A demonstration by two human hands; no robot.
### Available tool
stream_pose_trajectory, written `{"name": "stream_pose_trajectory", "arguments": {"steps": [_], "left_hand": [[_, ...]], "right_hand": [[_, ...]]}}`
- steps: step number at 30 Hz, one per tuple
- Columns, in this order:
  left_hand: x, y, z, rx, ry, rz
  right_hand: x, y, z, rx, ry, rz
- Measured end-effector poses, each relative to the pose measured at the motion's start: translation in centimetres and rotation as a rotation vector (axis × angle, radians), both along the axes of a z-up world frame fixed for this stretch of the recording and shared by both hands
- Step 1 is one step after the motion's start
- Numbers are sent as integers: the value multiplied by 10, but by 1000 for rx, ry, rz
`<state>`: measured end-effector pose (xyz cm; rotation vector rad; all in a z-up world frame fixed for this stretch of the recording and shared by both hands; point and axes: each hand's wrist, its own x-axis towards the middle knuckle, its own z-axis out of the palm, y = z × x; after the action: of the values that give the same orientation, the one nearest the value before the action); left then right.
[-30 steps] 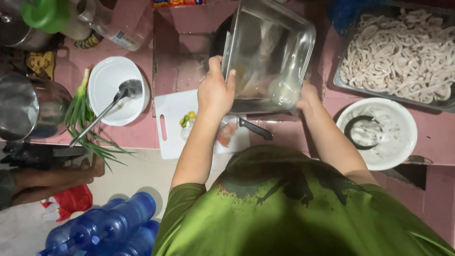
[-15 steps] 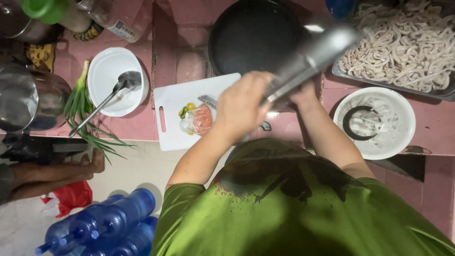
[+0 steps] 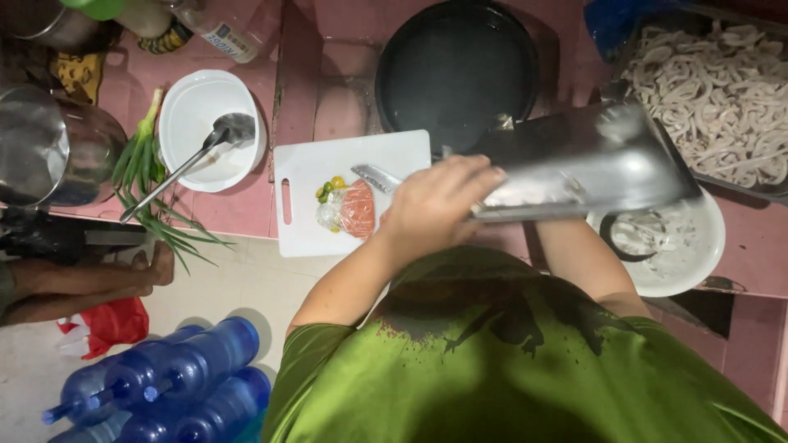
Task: Washing and squeezing noodles in a metal tray under running water to prepare them.
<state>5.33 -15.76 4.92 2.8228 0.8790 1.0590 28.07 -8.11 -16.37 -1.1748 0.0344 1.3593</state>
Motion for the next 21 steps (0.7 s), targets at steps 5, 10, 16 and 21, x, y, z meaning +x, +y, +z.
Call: {"name": "stream_pose_trajectory", "arguments": {"steps": [5, 10, 16, 21], "left_hand": [[-30, 41, 0, -545, -218, 247], [-54, 85, -93, -754, -415, 580], [-62, 149, -164, -1120, -402, 715], [-61, 216, -165, -1006, -75, 768]], "right_hand": [[14, 7, 14, 80, 45, -58], [-7, 6, 113, 62, -123, 23], [54, 37, 15, -136, -770, 449], [63, 66, 11, -101, -901, 449]]}}
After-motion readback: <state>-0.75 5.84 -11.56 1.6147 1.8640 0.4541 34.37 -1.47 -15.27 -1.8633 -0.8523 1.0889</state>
